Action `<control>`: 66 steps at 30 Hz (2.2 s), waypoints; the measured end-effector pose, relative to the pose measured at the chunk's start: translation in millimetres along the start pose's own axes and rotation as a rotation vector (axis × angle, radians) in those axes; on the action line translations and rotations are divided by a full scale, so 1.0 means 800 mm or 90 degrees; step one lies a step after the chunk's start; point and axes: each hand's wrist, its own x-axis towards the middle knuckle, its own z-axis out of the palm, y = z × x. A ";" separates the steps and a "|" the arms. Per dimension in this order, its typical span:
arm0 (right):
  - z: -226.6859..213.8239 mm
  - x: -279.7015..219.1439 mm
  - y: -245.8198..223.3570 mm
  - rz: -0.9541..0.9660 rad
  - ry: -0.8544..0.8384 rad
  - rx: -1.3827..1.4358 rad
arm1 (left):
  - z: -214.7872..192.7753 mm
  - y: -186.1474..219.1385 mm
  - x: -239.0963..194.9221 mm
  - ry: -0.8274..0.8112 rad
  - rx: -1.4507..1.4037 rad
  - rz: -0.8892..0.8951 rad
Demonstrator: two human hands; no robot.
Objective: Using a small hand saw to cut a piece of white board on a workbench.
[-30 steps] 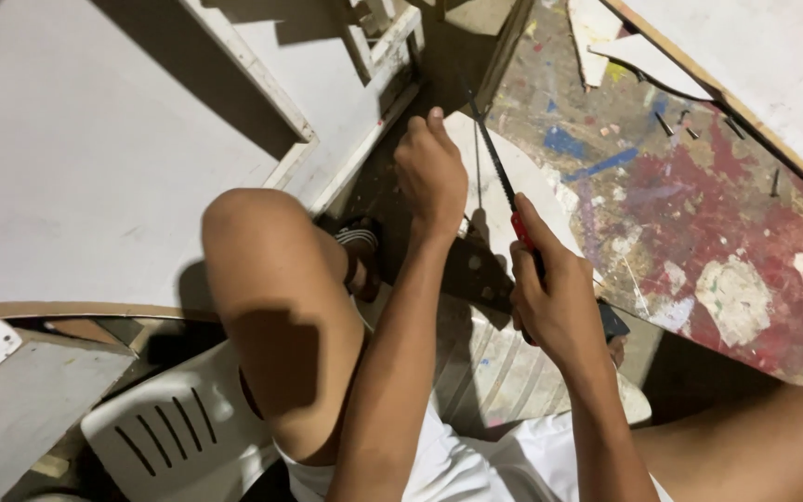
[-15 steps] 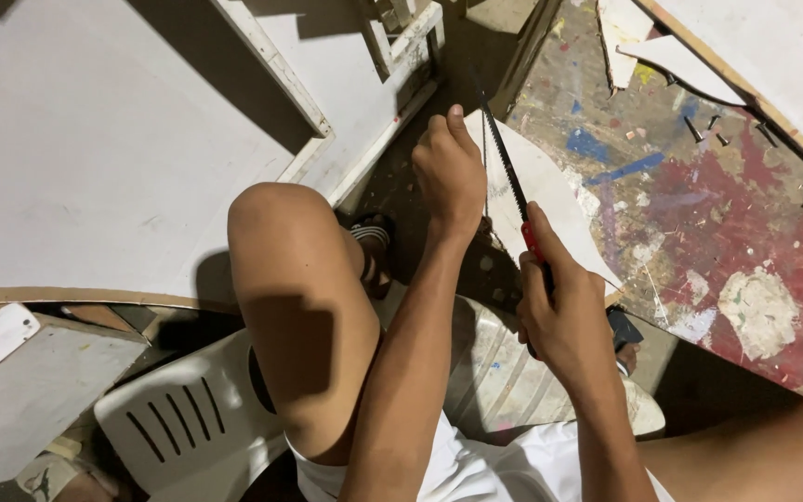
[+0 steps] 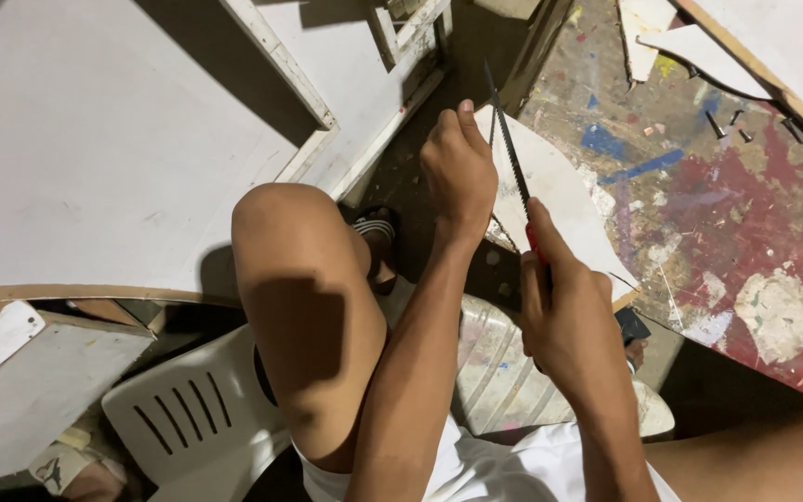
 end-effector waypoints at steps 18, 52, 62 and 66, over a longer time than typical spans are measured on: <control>-0.030 0.021 -0.029 0.078 -0.069 -0.071 | -0.005 0.007 -0.005 0.051 0.007 0.068; -0.001 -0.003 -0.011 -0.020 0.010 0.041 | -0.013 0.012 -0.009 -0.005 0.030 -0.073; -0.004 -0.006 -0.035 0.100 -0.024 -0.012 | -0.002 0.001 -0.011 0.027 0.004 -0.008; 0.001 -0.004 -0.032 0.079 -0.026 0.000 | -0.002 -0.001 -0.009 0.036 -0.010 0.012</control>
